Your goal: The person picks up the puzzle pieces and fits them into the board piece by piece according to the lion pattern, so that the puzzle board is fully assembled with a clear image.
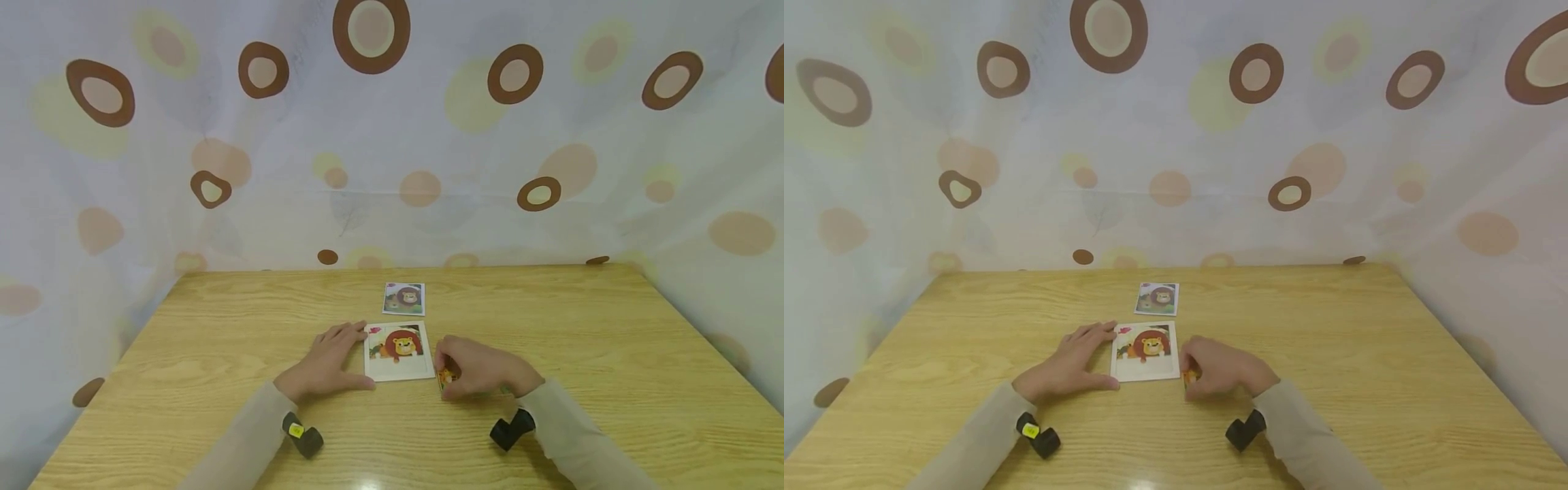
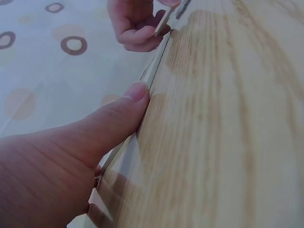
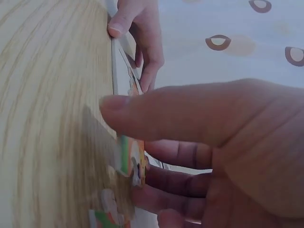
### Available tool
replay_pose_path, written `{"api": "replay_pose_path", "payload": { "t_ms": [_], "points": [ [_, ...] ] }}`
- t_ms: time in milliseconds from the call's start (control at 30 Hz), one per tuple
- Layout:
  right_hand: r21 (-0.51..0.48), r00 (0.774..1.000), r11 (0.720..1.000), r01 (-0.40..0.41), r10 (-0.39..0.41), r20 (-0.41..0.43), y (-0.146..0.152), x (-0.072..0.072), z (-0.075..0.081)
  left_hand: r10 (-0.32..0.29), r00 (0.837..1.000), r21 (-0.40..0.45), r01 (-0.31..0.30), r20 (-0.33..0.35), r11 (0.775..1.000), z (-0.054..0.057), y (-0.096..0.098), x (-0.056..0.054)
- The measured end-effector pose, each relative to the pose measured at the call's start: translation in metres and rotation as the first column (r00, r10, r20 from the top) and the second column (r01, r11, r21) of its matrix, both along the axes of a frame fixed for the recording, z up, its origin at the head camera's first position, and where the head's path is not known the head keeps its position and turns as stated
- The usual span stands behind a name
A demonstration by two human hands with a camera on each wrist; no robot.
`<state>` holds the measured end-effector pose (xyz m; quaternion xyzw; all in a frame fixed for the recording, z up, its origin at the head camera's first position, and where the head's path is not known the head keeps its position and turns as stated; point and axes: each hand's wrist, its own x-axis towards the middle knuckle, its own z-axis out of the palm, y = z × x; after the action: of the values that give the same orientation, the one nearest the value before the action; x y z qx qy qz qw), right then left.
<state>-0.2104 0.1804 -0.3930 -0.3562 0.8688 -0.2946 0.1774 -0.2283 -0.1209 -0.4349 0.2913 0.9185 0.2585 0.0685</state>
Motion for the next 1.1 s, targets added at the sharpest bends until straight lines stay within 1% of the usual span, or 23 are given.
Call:
{"api": "replay_pose_path", "payload": {
  "t_ms": [67,200,333,400,533,633,767,933,1100],
  "points": [
    [-0.022,1.000,1.000,0.011,-0.011,0.003,0.000,-0.001,0.000,0.000,1.000,-0.006,0.000,0.001,1.000,0.001,0.000,0.000],
    [-0.059,0.999,0.998,0.028,-0.029,-0.028,-0.004,-0.004,-0.003,-0.001,1.000,-0.007,0.001,0.002,1.000,0.002,0.000,0.000],
    [-0.101,0.991,0.995,0.020,-0.033,-0.131,-0.010,-0.007,-0.006,-0.001,1.000,-0.003,0.001,0.006,1.000,0.003,0.000,0.000],
    [-0.109,0.983,0.994,0.024,-0.044,-0.181,-0.014,-0.008,-0.008,-0.002,1.000,-0.002,0.002,0.006,1.000,0.003,0.000,0.000],
    [-0.129,0.982,0.990,0.054,-0.076,-0.172,-0.023,-0.012,-0.012,-0.002,1.000,0.003,0.002,0.011,1.000,0.002,0.001,0.001],
    [-0.144,0.983,0.989,0.036,-0.061,-0.173,-0.031,-0.015,-0.015,-0.001,1.000,0.005,0.001,0.009,1.000,0.002,0.001,0.001],
    [-0.153,0.976,0.988,-0.007,-0.026,-0.214,-0.042,-0.019,-0.019,-0.007,1.000,0.012,0.007,-0.001,1.000,0.002,0.002,0.001],
    [-0.134,0.964,0.991,-0.020,-0.016,-0.265,-0.055,-0.020,-0.022,-0.025,1.000,0.020,0.025,-0.017,0.999,0.001,0.001,0.000],
    [-0.121,0.960,0.992,-0.027,-0.008,-0.279,-0.065,-0.021,-0.023,-0.031,0.999,0.029,0.031,-0.029,0.999,0.000,0.000,-0.001]
  ]
}}
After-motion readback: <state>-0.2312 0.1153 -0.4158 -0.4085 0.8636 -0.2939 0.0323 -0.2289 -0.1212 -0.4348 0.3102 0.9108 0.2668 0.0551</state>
